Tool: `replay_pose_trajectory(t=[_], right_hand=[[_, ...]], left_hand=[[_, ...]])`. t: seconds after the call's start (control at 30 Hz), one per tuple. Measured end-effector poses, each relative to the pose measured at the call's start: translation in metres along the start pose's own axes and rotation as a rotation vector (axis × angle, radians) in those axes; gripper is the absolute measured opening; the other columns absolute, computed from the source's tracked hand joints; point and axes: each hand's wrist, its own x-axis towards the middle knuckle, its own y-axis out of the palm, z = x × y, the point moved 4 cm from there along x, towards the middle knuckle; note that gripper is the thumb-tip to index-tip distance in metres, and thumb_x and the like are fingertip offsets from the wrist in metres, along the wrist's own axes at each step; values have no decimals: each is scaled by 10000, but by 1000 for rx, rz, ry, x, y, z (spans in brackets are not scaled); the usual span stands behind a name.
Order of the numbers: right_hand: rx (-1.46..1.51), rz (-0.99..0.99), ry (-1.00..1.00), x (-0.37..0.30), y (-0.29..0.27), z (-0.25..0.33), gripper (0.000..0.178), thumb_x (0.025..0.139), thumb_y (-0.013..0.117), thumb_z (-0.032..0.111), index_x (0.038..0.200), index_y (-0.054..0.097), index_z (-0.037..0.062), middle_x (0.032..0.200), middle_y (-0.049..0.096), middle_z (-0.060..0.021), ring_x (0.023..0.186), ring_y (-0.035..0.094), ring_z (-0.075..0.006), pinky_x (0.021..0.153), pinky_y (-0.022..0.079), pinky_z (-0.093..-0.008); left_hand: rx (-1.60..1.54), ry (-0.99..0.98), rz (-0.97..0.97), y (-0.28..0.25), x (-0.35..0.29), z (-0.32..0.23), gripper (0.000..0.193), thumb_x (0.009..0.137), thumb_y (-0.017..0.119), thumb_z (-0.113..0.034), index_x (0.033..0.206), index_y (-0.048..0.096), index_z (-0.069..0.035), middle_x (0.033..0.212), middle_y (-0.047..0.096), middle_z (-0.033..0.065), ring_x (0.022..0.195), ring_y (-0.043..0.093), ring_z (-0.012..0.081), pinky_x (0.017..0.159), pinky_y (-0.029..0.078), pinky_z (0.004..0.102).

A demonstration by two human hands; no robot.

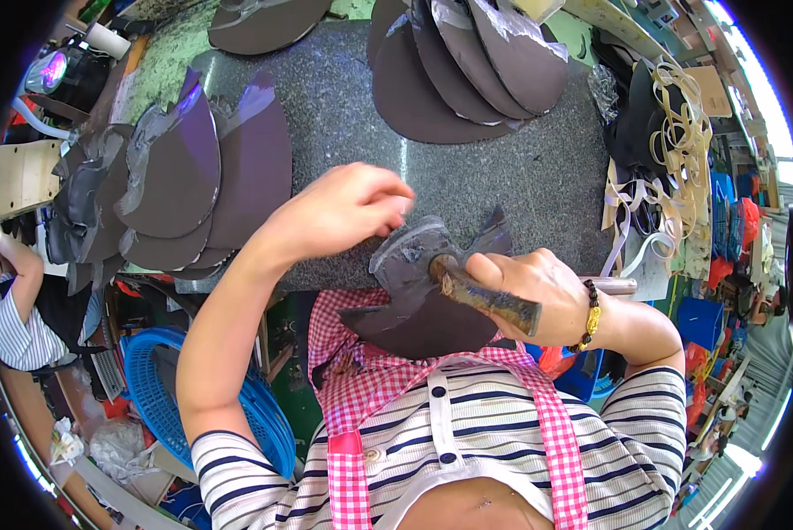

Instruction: The person marks leather pieces with a pen, then folds their edges and hammers them using a small hammer.

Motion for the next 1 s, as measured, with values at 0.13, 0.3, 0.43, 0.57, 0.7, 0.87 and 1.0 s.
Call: replay_pose_trajectory(t=[0.13, 0.3, 0.43, 0.57, 0.7, 0.87, 1.0], right_hand=[[-96, 6, -1, 1, -1, 6, 347, 747, 672, 171, 972, 448, 32, 730, 586, -121, 588, 640, -320, 480, 506, -434], [-40, -27, 47, -2, 1, 5, 335, 756, 672, 163, 966, 445, 34, 724, 580, -124, 586, 639, -329, 482, 504, -440], [217, -145, 65, -4, -1, -11, 297, 830, 666, 173, 986, 451, 41, 688, 598, -144, 600, 630, -369, 478, 489, -448], [84, -107, 174, 2, 0, -22, 294, 866, 654, 194, 1020, 442, 61, 705, 627, -162, 609, 628, -391, 496, 480, -466], [54, -78, 186, 9, -7, -18, 297, 874, 648, 212, 1018, 435, 64, 682, 620, -160, 604, 622, -402, 504, 480, -479], [55, -132, 177, 3, 0, -24, 244, 886, 637, 194, 1034, 486, 71, 669, 605, -152, 597, 620, -385, 496, 484, -454], [196, -267, 180, 3, -10, -27, 171, 905, 628, 181, 1039, 600, 80, 660, 583, -138, 597, 611, -371, 508, 478, -439]], left_hand=[[257, 57, 95, 9, 32, -13, 228, 810, 689, -140, 938, 706, 48, 760, 704, 91, 679, 647, 120, 649, 510, 273], [232, 27, 90, 8, 35, -20, 206, 774, 702, -134, 894, 720, 33, 759, 714, 121, 698, 672, 134, 675, 528, 282], [266, 93, 66, 15, 32, -12, 165, 754, 703, -111, 854, 724, 18, 762, 705, 113, 691, 683, 162, 663, 535, 290], [359, 359, -17, 11, 24, -16, 91, 749, 707, -77, 821, 732, -28, 753, 652, 86, 669, 662, 232, 614, 527, 337], [601, 606, -13, 9, 20, -24, 112, 736, 728, -103, 838, 728, -55, 777, 642, 58, 701, 642, 259, 623, 521, 342], [891, 918, -158, 16, 5, -14, 206, 678, 717, -110, 883, 693, -101, 827, 629, -5, 715, 615, 174, 614, 516, 320], [849, 985, -266, 18, -1, -1, 234, 655, 717, -99, 887, 689, -101, 828, 619, 6, 737, 606, 184, 636, 517, 326]])
